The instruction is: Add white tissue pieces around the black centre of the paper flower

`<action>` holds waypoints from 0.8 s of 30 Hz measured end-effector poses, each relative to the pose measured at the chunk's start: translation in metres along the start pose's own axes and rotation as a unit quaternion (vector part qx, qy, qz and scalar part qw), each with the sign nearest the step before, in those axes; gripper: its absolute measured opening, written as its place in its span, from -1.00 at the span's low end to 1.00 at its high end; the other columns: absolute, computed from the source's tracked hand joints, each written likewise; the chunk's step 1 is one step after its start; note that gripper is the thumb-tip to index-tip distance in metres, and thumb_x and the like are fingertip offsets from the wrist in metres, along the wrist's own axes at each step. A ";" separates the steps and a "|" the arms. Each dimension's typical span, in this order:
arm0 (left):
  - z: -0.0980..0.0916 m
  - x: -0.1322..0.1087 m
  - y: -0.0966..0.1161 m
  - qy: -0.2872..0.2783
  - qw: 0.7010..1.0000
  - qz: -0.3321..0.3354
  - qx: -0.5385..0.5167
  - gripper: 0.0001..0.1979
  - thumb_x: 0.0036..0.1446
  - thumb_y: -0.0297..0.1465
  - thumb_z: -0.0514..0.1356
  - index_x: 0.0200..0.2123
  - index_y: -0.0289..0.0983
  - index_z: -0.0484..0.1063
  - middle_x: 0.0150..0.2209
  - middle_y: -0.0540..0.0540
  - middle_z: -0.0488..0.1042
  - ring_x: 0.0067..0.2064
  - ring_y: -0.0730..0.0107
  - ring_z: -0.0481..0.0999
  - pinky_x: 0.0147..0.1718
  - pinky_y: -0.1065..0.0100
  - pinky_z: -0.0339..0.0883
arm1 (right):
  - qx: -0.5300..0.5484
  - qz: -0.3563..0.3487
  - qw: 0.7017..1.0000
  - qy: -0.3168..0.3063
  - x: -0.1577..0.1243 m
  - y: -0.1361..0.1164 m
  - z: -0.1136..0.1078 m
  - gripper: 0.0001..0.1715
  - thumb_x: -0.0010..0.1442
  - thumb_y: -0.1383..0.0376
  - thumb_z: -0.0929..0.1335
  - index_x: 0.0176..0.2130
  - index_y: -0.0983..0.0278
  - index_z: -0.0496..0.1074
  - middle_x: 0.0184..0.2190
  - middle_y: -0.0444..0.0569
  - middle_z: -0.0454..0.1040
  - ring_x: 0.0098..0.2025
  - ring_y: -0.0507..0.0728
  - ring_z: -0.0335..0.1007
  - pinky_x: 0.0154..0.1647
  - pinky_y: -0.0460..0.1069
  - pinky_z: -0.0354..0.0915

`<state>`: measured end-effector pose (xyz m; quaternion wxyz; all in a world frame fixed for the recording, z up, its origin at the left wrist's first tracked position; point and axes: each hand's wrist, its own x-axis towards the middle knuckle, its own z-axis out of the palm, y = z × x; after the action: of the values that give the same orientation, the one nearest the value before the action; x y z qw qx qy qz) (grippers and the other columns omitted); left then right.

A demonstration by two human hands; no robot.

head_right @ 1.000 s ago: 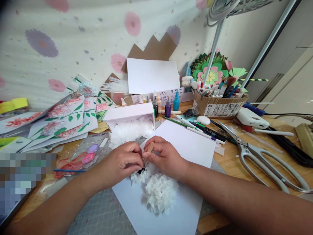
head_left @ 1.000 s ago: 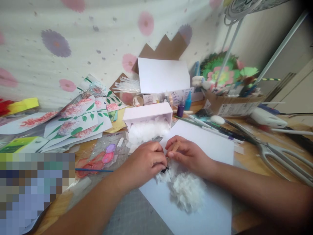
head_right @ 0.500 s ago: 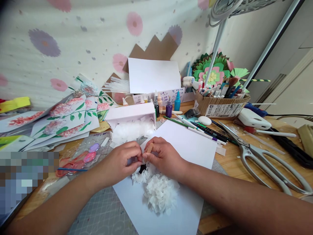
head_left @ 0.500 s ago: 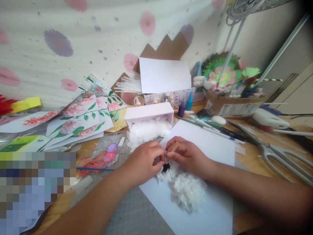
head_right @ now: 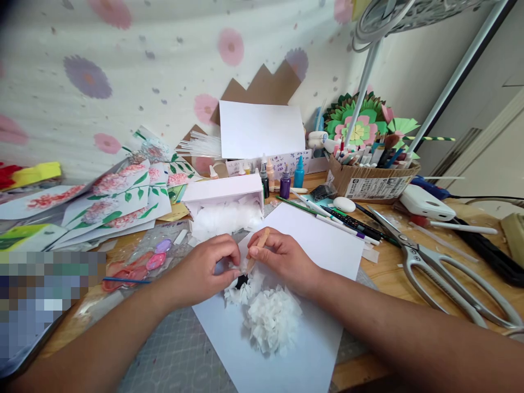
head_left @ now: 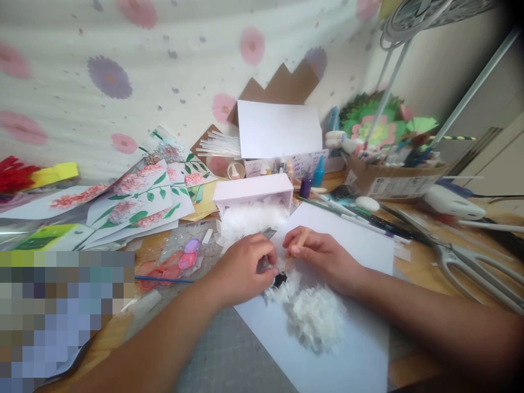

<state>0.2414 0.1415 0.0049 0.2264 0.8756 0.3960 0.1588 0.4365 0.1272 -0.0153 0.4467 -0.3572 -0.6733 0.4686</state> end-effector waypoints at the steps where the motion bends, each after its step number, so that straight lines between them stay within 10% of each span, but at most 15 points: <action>1: 0.000 0.000 0.001 0.004 1.000 0.004 -0.006 -0.92 -0.05 -0.42 0.16 -0.41 -0.21 0.32 -0.32 0.02 0.32 -0.30 0.41 0.32 -0.33 0.38 0.21 | 0.002 -0.001 1.000 -0.001 0.000 0.000 0.000 -0.72 0.18 0.20 0.30 -0.46 0.34 0.40 -0.29 -0.03 0.31 -0.22 0.06 0.26 -0.16 -0.05 0.17; 24: 0.011 0.005 -0.003 0.044 0.999 -0.030 -0.008 -0.96 -0.04 -0.47 0.12 -0.48 -0.22 0.35 -0.38 0.02 0.33 -0.31 0.43 0.33 -0.33 0.39 0.19 | -0.029 0.014 0.997 0.065 0.002 0.002 -0.002 -0.72 0.16 0.20 0.29 -0.48 0.33 0.38 -0.39 -0.06 0.35 -0.30 0.04 0.27 -0.22 -0.08 0.19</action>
<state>0.2481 0.1445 -0.0059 0.2201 0.8538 0.4304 0.1930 0.4376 0.1303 -0.0162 0.4723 -0.4091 -0.6512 0.4307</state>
